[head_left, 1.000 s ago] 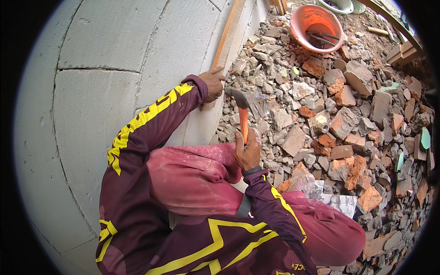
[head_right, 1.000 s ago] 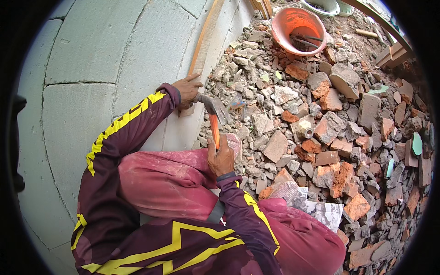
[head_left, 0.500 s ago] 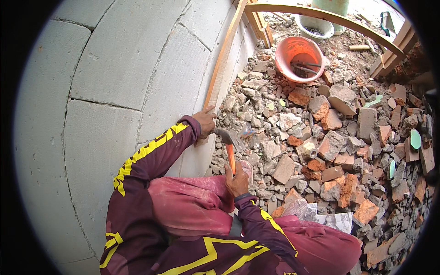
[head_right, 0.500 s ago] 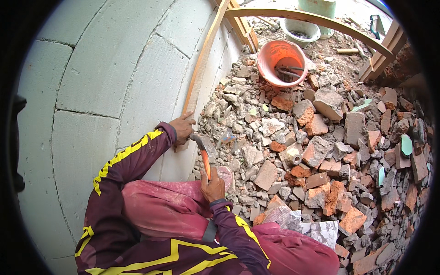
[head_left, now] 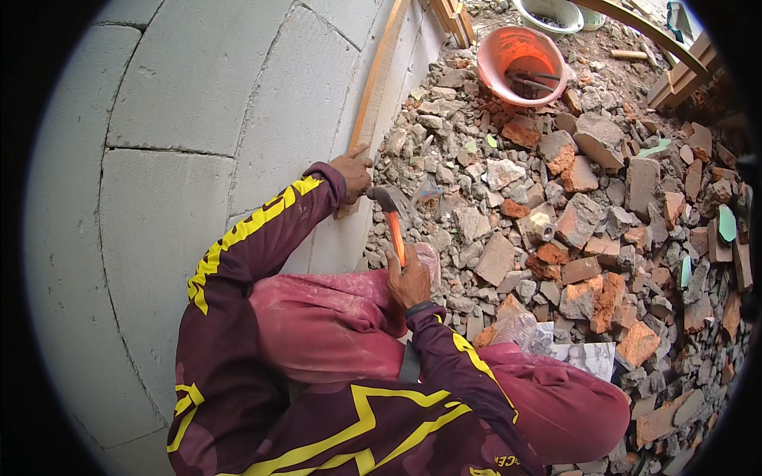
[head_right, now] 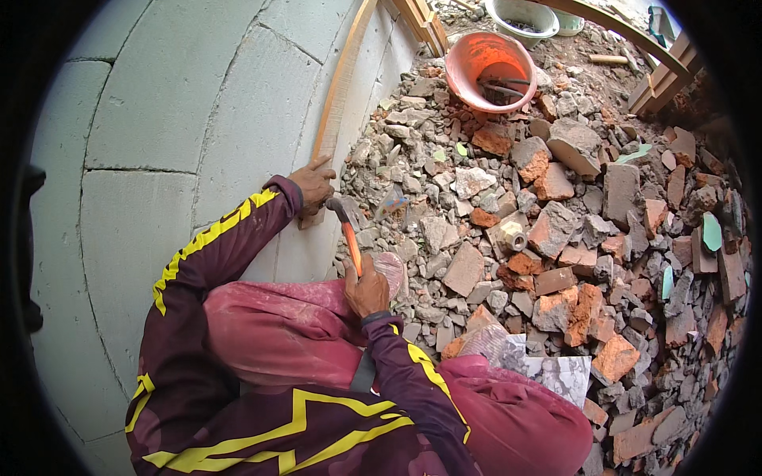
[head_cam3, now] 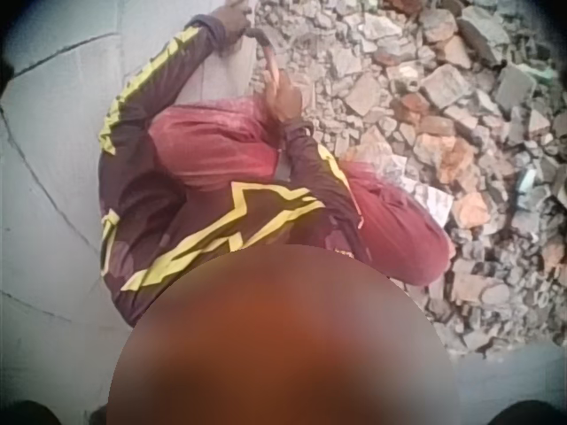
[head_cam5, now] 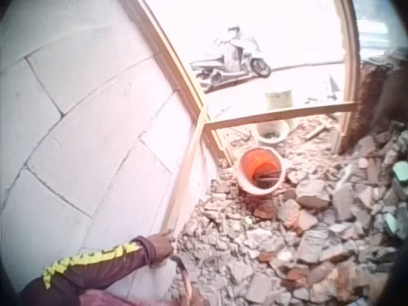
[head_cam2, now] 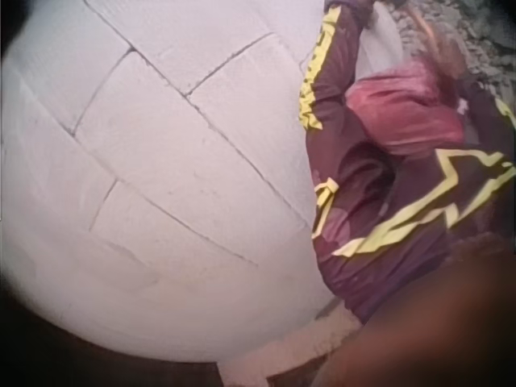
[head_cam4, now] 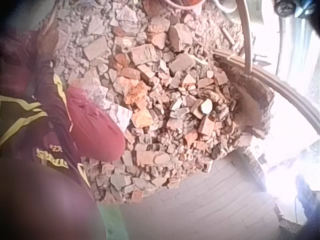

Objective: The person positions a wooden trim piece along the base of a cinder block wall and secures it by hammering nails. They repeatedly adjust the trim, retrieve nails from a bucket, and hammer them into the wall to fasten the wood.

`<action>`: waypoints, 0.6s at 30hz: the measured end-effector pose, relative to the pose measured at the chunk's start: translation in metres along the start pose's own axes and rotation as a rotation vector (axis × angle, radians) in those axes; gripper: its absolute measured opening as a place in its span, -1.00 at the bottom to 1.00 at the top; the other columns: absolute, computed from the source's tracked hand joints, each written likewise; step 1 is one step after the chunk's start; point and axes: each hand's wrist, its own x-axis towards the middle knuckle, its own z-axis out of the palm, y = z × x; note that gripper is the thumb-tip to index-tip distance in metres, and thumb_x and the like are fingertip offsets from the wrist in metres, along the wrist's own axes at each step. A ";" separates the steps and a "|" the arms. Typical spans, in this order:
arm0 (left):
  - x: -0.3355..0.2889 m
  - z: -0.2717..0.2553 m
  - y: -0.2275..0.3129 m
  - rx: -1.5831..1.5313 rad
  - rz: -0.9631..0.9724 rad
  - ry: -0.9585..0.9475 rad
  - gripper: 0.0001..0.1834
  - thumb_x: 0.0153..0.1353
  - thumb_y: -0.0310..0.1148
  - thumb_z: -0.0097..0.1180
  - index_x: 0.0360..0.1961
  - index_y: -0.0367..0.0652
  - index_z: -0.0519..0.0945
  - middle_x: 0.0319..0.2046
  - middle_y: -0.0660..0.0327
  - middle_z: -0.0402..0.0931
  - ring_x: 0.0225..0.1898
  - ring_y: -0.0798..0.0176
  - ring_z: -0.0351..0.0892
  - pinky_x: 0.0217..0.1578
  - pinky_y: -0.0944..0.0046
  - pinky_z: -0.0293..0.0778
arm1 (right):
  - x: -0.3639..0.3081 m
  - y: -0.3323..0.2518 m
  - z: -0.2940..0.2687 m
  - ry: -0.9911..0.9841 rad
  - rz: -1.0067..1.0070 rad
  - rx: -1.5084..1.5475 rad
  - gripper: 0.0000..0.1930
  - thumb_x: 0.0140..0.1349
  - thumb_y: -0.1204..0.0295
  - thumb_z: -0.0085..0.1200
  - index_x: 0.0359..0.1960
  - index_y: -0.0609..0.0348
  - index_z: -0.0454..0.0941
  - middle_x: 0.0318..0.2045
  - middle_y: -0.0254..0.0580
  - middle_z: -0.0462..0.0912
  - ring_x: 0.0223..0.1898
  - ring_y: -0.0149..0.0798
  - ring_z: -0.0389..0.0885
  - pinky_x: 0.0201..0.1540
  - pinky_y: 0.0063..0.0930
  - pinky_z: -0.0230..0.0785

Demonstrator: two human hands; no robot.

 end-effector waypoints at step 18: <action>0.000 -0.011 0.005 0.051 -0.028 -0.086 -0.84 0.02 -0.25 0.14 -0.36 0.21 0.72 -0.29 0.45 0.65 0.15 0.32 0.38 0.43 -0.16 -0.27 | 0.042 0.002 -0.010 0.148 0.104 0.281 -0.66 0.22 0.25 0.18 -0.16 0.29 0.47 -0.60 -0.17 0.49 -0.58 -0.28 0.46 -0.46 -0.32 0.32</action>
